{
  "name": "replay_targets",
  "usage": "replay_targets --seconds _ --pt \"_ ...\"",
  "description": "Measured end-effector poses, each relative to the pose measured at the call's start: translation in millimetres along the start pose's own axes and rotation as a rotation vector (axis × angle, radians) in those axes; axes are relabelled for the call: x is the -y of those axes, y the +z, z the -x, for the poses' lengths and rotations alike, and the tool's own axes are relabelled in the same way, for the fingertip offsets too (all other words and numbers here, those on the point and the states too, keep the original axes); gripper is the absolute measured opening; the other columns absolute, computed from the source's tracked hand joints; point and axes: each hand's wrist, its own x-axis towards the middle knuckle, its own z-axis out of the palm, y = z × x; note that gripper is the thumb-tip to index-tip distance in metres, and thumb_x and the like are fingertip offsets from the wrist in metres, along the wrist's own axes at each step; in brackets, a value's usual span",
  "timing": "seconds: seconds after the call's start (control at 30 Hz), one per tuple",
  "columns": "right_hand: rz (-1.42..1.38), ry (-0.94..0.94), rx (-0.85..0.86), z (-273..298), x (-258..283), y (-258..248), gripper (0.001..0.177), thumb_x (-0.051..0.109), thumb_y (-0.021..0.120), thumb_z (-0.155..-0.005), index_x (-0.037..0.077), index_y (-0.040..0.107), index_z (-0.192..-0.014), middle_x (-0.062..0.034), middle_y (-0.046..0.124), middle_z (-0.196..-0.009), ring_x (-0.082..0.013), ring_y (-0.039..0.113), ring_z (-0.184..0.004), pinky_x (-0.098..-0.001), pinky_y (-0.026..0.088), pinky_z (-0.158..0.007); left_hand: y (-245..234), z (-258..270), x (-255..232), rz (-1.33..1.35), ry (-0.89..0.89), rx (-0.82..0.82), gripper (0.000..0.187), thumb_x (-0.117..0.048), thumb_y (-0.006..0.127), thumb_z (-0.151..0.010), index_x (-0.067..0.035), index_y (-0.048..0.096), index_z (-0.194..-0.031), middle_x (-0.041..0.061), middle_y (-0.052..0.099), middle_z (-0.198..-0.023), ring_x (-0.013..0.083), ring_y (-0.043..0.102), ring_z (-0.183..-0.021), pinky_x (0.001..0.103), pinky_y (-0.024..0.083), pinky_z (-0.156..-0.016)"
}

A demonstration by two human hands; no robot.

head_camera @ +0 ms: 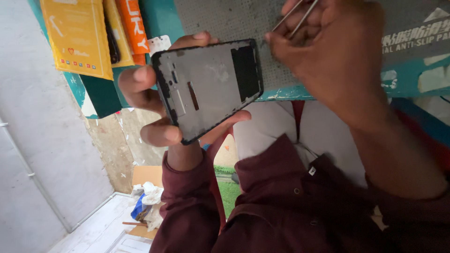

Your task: The person uses tweezers to scrape adhesive residue from the inside of a smartphone frame. They rotate the frame to access different edges and apply a liquid from a bottle to assist in the cleaning process.

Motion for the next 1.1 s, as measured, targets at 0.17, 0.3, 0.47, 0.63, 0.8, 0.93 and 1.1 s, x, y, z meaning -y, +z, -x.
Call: replay_targets --seconds 0.17,0.3,0.47,0.63,0.8,0.93,1.1 --pt "0.039 -0.024 0.020 4.3 -8.0 0.2 0.026 -0.008 0.084 -0.100 -0.004 0.059 -0.106 -0.0115 0.073 -0.093 -0.0152 0.076 -0.085 -0.0237 0.058 -0.068 10.1 -1.8 10.8 -0.295 0.229 0.028 0.086 -0.012 0.091 -0.072 -0.028 0.043 -0.142 0.025 0.050 -0.141 0.0469 0.056 -0.130 0.065 0.065 -0.094" --pt "0.038 -0.054 0.033 3.4 -7.2 0.3 0.025 -0.009 0.082 -0.099 -0.005 0.059 -0.107 -0.0126 0.074 -0.091 -0.0155 0.076 -0.085 -0.0234 0.059 -0.069 17.3 -6.8 10.9 -0.395 0.265 0.041 0.091 -0.010 0.095 -0.069 -0.035 0.045 -0.140 0.014 0.046 -0.146 0.0437 0.056 -0.129 0.062 0.066 -0.093" --pt "-0.025 -0.057 0.053 4.7 -10.5 1.4 0.024 -0.011 0.079 -0.102 -0.007 0.058 -0.110 -0.0145 0.075 -0.096 -0.0157 0.078 -0.089 -0.0229 0.061 -0.074 24.7 -1.9 9.3 -0.514 0.265 0.030 0.092 -0.007 0.095 -0.068 -0.039 0.045 -0.138 0.006 0.042 -0.152 0.0413 0.057 -0.133 0.057 0.067 -0.091" --pt "0.033 -0.057 0.034 6.0 -9.1 0.8 0.023 -0.009 0.082 -0.100 -0.007 0.060 -0.107 -0.0128 0.073 -0.089 -0.0143 0.074 -0.083 -0.0224 0.057 -0.068 20.4 -3.2 0.2 -0.301 0.065 -0.051 0.086 -0.018 0.089 -0.069 -0.035 0.045 -0.141 0.023 0.050 -0.143 0.0461 0.055 -0.127 0.063 0.066 -0.091" --pt "0.115 -0.025 0.030 3.2 -6.9 1.9 0.023 -0.005 0.086 -0.099 -0.005 0.064 -0.101 -0.0075 0.066 -0.076 -0.0105 0.066 -0.065 -0.0219 0.051 -0.055 25.2 -11.3 10.4 -0.587 0.345 0.057 0.095 -0.008 0.097 -0.066 -0.038 0.044 -0.139 0.004 0.037 -0.151 0.0459 0.057 -0.124 0.062 0.068 -0.089" --pt "0.092 0.046 0.039 2.3 -3.8 1.5 0.024 -0.002 0.088 -0.099 -0.003 0.064 -0.101 -0.0082 0.063 -0.071 -0.0123 0.062 -0.060 -0.0251 0.048 -0.052 25.6 -10.6 15.5 -0.611 0.392 0.042 0.093 -0.007 0.096 -0.067 -0.037 0.043 -0.138 0.002 0.037 -0.151 0.0426 0.059 -0.123 0.058 0.069 -0.087" --pt "0.049 0.088 0.056 1.7 1.7 1.8 0.021 -0.002 0.084 -0.099 -0.001 0.064 -0.097 -0.0055 0.069 -0.077 -0.0086 0.064 -0.059 -0.0229 0.048 -0.049 16.2 0.0 2.7 -0.181 0.063 -0.024 0.084 -0.016 0.084 -0.076 -0.030 0.040 -0.145 0.029 0.050 -0.145 0.0449 0.062 -0.123 0.061 0.068 -0.084"
